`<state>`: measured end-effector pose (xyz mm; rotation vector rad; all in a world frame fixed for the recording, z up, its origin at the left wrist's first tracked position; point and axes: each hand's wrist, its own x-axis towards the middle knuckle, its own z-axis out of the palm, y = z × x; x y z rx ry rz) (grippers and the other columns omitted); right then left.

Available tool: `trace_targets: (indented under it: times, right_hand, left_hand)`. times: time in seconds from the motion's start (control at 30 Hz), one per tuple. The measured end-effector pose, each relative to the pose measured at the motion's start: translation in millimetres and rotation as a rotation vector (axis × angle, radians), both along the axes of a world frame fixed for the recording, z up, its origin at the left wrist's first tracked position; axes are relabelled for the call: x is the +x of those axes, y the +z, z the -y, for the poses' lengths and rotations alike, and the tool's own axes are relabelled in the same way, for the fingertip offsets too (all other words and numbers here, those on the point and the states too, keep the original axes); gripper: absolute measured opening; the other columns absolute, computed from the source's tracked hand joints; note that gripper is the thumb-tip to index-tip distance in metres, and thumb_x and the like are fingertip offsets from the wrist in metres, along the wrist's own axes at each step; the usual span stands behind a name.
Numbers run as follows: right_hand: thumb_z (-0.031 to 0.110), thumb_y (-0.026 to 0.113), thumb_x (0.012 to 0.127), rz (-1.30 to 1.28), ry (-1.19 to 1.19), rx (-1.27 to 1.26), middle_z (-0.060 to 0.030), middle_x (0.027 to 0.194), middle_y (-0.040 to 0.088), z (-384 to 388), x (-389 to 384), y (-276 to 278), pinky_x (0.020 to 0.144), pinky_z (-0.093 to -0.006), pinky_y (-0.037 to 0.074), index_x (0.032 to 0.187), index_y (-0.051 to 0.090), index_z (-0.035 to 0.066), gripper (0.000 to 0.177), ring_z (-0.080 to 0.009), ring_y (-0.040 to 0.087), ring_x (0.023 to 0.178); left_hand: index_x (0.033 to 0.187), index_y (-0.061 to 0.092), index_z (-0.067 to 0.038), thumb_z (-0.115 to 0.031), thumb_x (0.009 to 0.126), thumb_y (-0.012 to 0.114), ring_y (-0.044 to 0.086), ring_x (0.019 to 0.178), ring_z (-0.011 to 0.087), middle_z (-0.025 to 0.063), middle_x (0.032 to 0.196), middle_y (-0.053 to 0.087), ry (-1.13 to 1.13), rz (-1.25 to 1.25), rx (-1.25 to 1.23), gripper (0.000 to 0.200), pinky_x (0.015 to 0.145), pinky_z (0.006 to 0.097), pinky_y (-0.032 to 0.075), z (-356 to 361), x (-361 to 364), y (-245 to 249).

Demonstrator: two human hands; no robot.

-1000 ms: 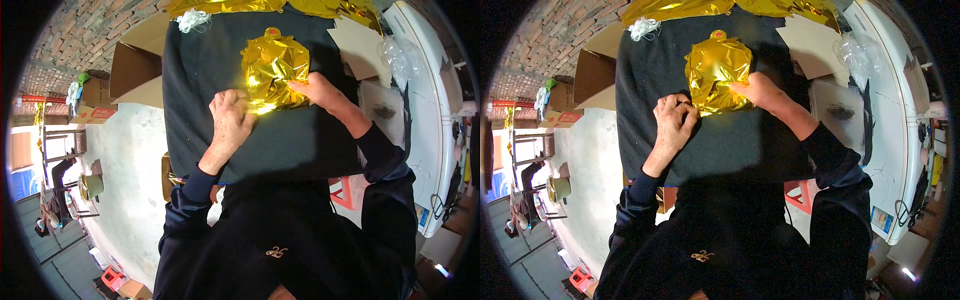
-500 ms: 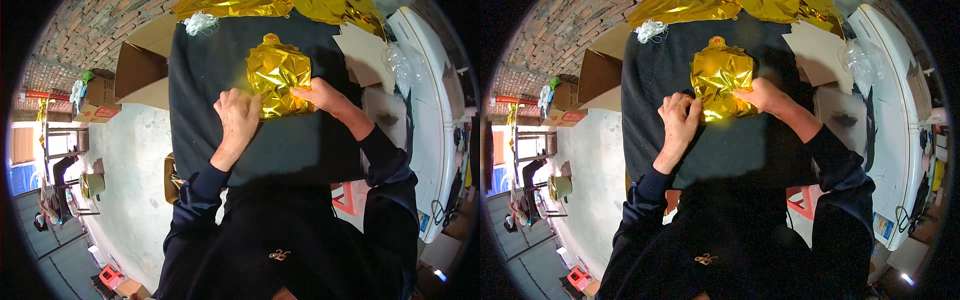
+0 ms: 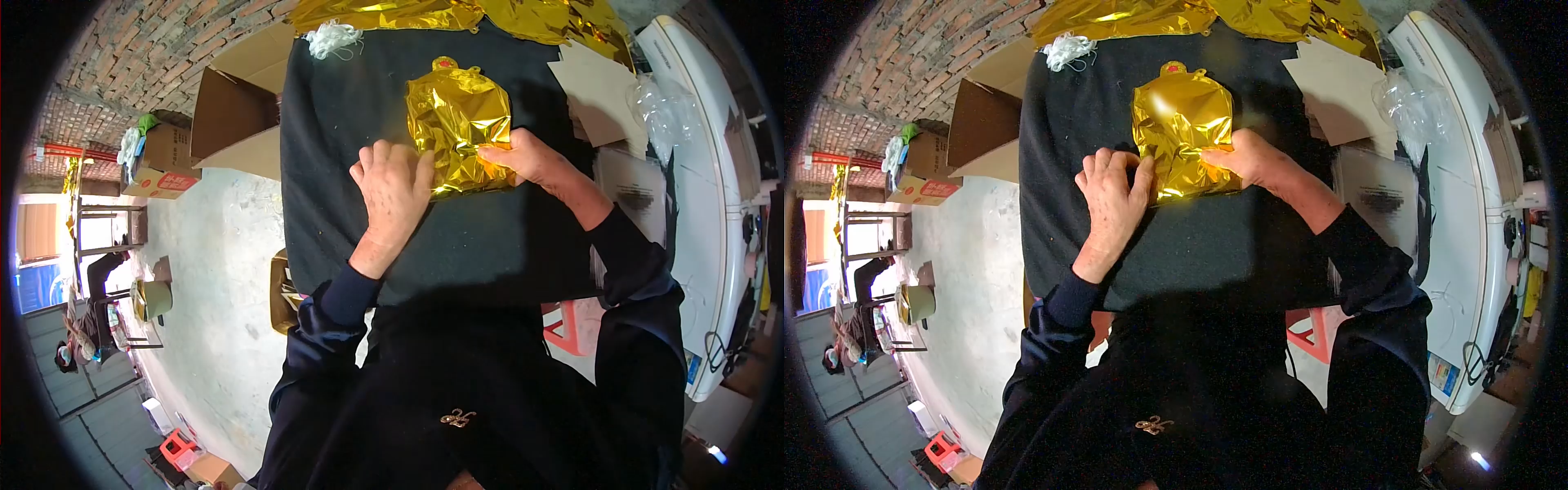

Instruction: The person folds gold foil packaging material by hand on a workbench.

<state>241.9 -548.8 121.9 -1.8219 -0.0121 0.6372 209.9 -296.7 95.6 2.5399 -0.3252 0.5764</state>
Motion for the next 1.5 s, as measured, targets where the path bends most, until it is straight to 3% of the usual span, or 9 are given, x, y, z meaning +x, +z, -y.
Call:
trace_targets:
  times: [0.2, 0.3, 0.5, 0.73, 0.87, 1.17, 1.27, 1.37, 1.5]
  right_hand:
    - [0.024, 0.068, 0.104, 0.041, 0.035, -0.001, -0.0007, 0.103, 0.075, 1.5, 0.9, -8.0, 0.081, -0.0272, 0.055, 0.119, 0.072, -0.001, 0.030, -0.0081, 0.069, 0.092]
    - [0.023, 0.068, 0.104, 0.008, 0.029, -0.031, -0.0003, 0.103, 0.074, -0.1, 1.1, -1.2, 0.082, -0.0271, 0.055, 0.118, 0.072, -0.002, 0.029, -0.0081, 0.069, 0.093]
    - [0.021, 0.068, 0.104, -0.014, 0.008, 0.029, 0.0001, 0.103, 0.074, 2.3, 0.0, -11.0, 0.083, -0.0265, 0.054, 0.119, 0.073, -0.002, 0.027, -0.0075, 0.067, 0.093]
    - [0.021, 0.069, 0.104, 0.061, 0.045, 0.009, 0.0004, 0.103, 0.074, 5.2, 2.2, -16.0, 0.085, -0.0268, 0.053, 0.119, 0.073, -0.002, 0.028, -0.0066, 0.066, 0.093]
    - [0.023, 0.071, 0.102, 0.045, 0.044, 0.007, -0.0056, 0.106, 0.076, 2.6, 2.0, -12.3, 0.084, -0.0306, 0.055, 0.122, 0.070, -0.004, 0.034, -0.0121, 0.069, 0.090]
    - [0.026, 0.072, 0.101, 0.032, 0.014, 0.022, -0.0039, 0.097, 0.076, 7.6, 6.2, -29.2, 0.077, -0.0296, 0.054, 0.117, 0.074, -0.002, 0.033, -0.0109, 0.068, 0.084]
    - [0.031, 0.069, 0.103, -0.015, 0.064, -0.092, 0.0011, 0.097, 0.074, -1.7, 0.3, 8.3, 0.068, -0.0246, 0.053, 0.120, 0.074, 0.003, 0.033, -0.0058, 0.066, 0.080]
    - [0.034, 0.070, 0.102, -0.024, 0.066, -0.066, 0.0017, 0.093, 0.073, 1.7, 2.7, -0.9, 0.060, -0.0233, 0.049, 0.118, 0.074, 0.004, 0.034, -0.0055, 0.065, 0.074]
    - [0.029, 0.072, 0.101, -0.030, 0.045, -0.066, -0.0009, 0.095, 0.074, 0.4, 2.3, 4.2, 0.067, -0.0265, 0.051, 0.116, 0.074, 0.001, 0.033, -0.0085, 0.066, 0.078]
  left_hand:
    - [0.084, 0.068, -0.008, -0.030, 0.091, 0.076, 0.056, 0.089, 0.0297, 0.0070, 0.089, 0.062, -0.012, 0.048, -0.132, 0.025, 0.082, 0.0446, 0.037, 3.3, 18.3, -0.9]
    - [0.091, 0.075, -0.005, -0.034, 0.096, 0.073, 0.057, 0.083, 0.0260, 0.0069, 0.084, 0.066, 0.012, -0.012, -0.040, 0.030, 0.083, 0.0426, 0.038, 3.0, 25.6, 4.4]
    - [0.096, 0.078, -0.002, -0.032, 0.099, 0.068, 0.067, 0.095, 0.0291, 0.0145, 0.095, 0.075, -0.005, -0.183, -0.115, 0.032, 0.088, 0.0439, 0.043, 1.2, 35.3, 9.9]
    - [0.102, 0.079, -0.001, -0.039, 0.104, 0.060, 0.073, 0.075, 0.0305, 0.0159, 0.074, 0.073, 0.002, -0.426, -0.215, 0.043, 0.088, 0.0451, 0.049, -0.5, 43.1, 25.8]
    - [0.105, 0.079, -0.002, -0.042, 0.103, 0.061, 0.075, 0.080, 0.0311, 0.0160, 0.078, 0.075, 0.017, -0.439, -0.146, 0.044, 0.090, 0.0446, 0.048, 2.8, 50.4, 32.8]
    - [0.101, 0.080, -0.005, -0.037, 0.100, 0.064, 0.071, 0.087, 0.0329, 0.0160, 0.087, 0.077, 0.027, -0.280, -0.110, 0.035, 0.087, 0.0468, 0.041, -1.7, 69.8, 2.0]
    - [0.104, 0.076, -0.007, -0.033, 0.098, 0.068, 0.068, 0.095, 0.0295, 0.0118, 0.093, 0.076, 0.040, -0.137, 0.058, 0.028, 0.085, 0.0465, 0.040, 0.7, 65.8, 0.5]
    - [0.112, 0.069, -0.008, -0.030, 0.094, 0.073, 0.064, 0.101, 0.0291, 0.0099, 0.108, 0.073, 0.024, -0.036, 0.181, 0.028, 0.084, 0.0449, 0.040, 1.3, 60.3, -2.1]
    - [0.125, 0.063, -0.004, -0.027, 0.094, 0.074, 0.062, 0.113, 0.0337, 0.0147, 0.123, 0.067, -0.048, 0.116, 0.156, 0.041, 0.092, 0.0461, 0.043, 5.1, 59.8, 7.4]
